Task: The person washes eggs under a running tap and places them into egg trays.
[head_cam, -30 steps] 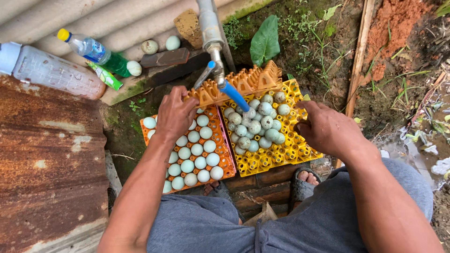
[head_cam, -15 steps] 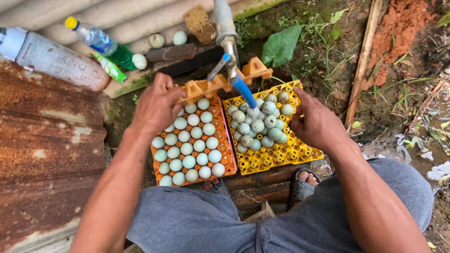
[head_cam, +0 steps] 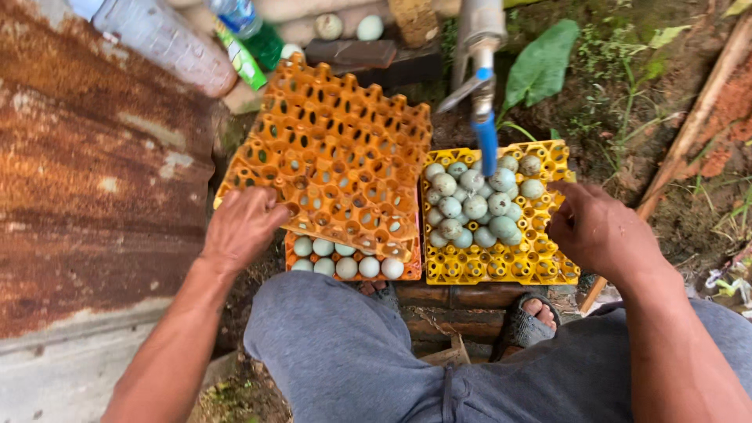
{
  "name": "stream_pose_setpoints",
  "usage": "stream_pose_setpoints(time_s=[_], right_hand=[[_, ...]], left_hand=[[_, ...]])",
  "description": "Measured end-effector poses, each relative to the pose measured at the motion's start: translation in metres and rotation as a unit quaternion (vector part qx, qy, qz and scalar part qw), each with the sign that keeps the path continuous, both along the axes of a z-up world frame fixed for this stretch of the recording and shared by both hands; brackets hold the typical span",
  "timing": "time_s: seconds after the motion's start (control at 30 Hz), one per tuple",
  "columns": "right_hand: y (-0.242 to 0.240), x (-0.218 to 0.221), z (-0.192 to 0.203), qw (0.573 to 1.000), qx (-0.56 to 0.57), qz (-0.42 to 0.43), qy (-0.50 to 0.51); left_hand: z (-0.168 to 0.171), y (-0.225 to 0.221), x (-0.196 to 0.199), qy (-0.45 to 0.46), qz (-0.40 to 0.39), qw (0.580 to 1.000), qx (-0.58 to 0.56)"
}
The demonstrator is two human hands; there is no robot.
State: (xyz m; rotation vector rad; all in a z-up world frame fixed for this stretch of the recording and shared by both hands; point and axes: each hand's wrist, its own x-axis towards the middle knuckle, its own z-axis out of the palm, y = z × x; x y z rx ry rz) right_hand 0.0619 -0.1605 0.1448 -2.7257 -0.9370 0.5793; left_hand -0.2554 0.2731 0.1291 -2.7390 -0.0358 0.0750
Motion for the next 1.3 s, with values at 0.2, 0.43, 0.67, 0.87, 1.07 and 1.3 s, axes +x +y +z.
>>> stream_pose_setpoints(time_s=[0.2, 0.43, 0.67, 0.87, 1.07, 1.3], right_hand=[[0.057, -0.051, 0.019, 0.966, -0.016, 0.005, 0.257], [0.115, -0.088, -0.048, 0.881, 0.141, -0.094, 0.442], [0.132, -0.115, -0.128, 0.840, 0.212, -0.127, 0.483], [0.121, -0.117, -0.167, 0.840, 0.222, -0.108, 0.484], [0.121, -0.118, -0.183, 0.866, 0.162, -0.110, 0.460], [0.133, -0.124, -0.163, 0.877, 0.167, -0.101, 0.438]], left_hand=[[-0.062, -0.024, -0.033, -0.257, -0.079, 0.963, -0.032], [-0.079, -0.042, -0.058, -0.309, -0.076, 0.947, -0.033], [-0.097, -0.062, -0.081, -0.339, -0.004, 0.940, -0.031], [-0.147, -0.070, -0.102, -0.298, 0.066, 0.949, -0.075], [-0.142, -0.083, -0.100, -0.196, 0.099, 0.970, -0.103], [-0.124, -0.083, -0.096, -0.140, 0.123, 0.979, -0.082]])
